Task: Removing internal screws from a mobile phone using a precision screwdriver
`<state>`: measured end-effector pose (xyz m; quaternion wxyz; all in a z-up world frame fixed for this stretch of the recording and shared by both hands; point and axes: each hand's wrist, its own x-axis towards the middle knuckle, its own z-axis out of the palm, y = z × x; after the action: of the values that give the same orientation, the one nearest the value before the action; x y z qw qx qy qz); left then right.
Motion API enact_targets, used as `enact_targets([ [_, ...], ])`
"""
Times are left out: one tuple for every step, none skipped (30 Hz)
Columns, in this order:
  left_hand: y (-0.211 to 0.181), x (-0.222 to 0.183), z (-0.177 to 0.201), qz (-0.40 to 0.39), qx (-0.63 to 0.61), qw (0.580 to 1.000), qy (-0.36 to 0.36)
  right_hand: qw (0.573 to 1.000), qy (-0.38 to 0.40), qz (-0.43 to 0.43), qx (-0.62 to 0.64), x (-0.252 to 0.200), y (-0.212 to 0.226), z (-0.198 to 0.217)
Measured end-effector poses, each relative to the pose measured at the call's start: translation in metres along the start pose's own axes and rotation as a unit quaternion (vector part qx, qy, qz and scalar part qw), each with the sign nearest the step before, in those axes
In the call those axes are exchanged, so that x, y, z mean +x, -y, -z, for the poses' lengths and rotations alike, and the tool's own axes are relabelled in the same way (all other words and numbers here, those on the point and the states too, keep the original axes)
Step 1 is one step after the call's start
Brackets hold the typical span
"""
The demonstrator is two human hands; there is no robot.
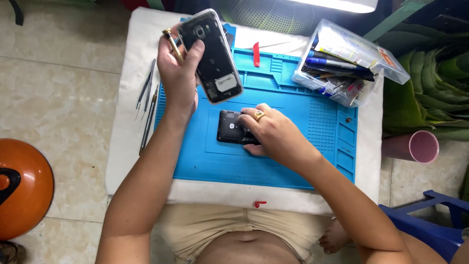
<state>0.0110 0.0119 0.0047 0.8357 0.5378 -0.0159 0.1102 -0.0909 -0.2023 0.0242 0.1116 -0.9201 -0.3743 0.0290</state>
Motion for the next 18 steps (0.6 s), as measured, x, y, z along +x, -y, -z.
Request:
enact_targets([
  [-0.004,-0.003,-0.003,-0.002,-0.001,1.000,0.001,1.000,-0.001,0.000,-0.002,0.001,0.000,0.005],
  [-0.008,-0.006,-0.007,0.023,0.039,0.999,-0.005,0.999,-0.009,-0.039,0.030,0.002,0.000,0.009],
  [-0.013,-0.009,-0.009,0.048,0.078,0.996,-0.012,0.995,-0.016,-0.077,0.062,0.003,0.000,0.013],
  [-0.013,-0.010,-0.010,0.046,0.078,0.996,-0.011,0.995,-0.018,-0.077,0.061,0.006,-0.003,0.016],
  [-0.012,-0.012,-0.010,0.031,0.088,0.996,0.004,0.987,-0.086,-0.120,0.066,0.007,-0.005,0.018],
  [-0.012,-0.014,-0.011,0.015,0.097,0.995,0.019,0.972,-0.154,-0.161,0.072,0.008,-0.008,0.019],
  [-0.009,-0.014,-0.010,0.015,0.096,0.995,0.020,0.972,-0.154,-0.163,0.071,0.012,-0.014,0.019],
  [-0.007,-0.014,-0.010,-0.009,0.096,0.995,0.014,0.963,-0.194,-0.165,0.092,0.016,-0.020,0.019],
  [-0.004,-0.013,-0.010,-0.034,0.095,0.995,0.008,0.952,-0.233,-0.166,0.112,0.021,-0.026,0.020],
  [-0.005,-0.012,-0.010,-0.034,0.095,0.995,0.010,0.951,-0.234,-0.167,0.111,0.030,-0.036,0.014],
  [-0.006,-0.012,-0.009,-0.038,0.095,0.995,0.002,0.956,-0.224,-0.178,0.067,0.038,-0.047,0.008],
  [-0.006,-0.012,-0.008,-0.041,0.095,0.995,-0.005,0.959,-0.213,-0.187,0.023,0.046,-0.057,0.002],
  [-0.005,-0.011,-0.008,-0.042,0.095,0.995,-0.003,0.958,-0.215,-0.188,0.022,0.058,-0.075,-0.018],
  [-0.005,-0.010,-0.008,-0.039,0.083,0.996,-0.009,0.956,-0.159,-0.233,-0.076,0.070,-0.093,-0.036],
  [-0.005,-0.008,-0.007,-0.036,0.071,0.997,-0.016,0.941,-0.102,-0.273,-0.172,0.084,-0.111,-0.055],
  [-0.005,-0.008,-0.008,-0.039,0.073,0.996,-0.014,0.941,-0.105,-0.273,-0.172,0.089,-0.117,-0.058],
  [-0.006,-0.008,-0.008,-0.033,0.080,0.996,-0.020,0.939,-0.146,-0.286,-0.124,0.095,-0.123,-0.062],
  [-0.007,-0.008,-0.007,-0.028,0.087,0.995,-0.026,0.933,-0.185,-0.298,-0.075,0.101,-0.129,-0.066],
])
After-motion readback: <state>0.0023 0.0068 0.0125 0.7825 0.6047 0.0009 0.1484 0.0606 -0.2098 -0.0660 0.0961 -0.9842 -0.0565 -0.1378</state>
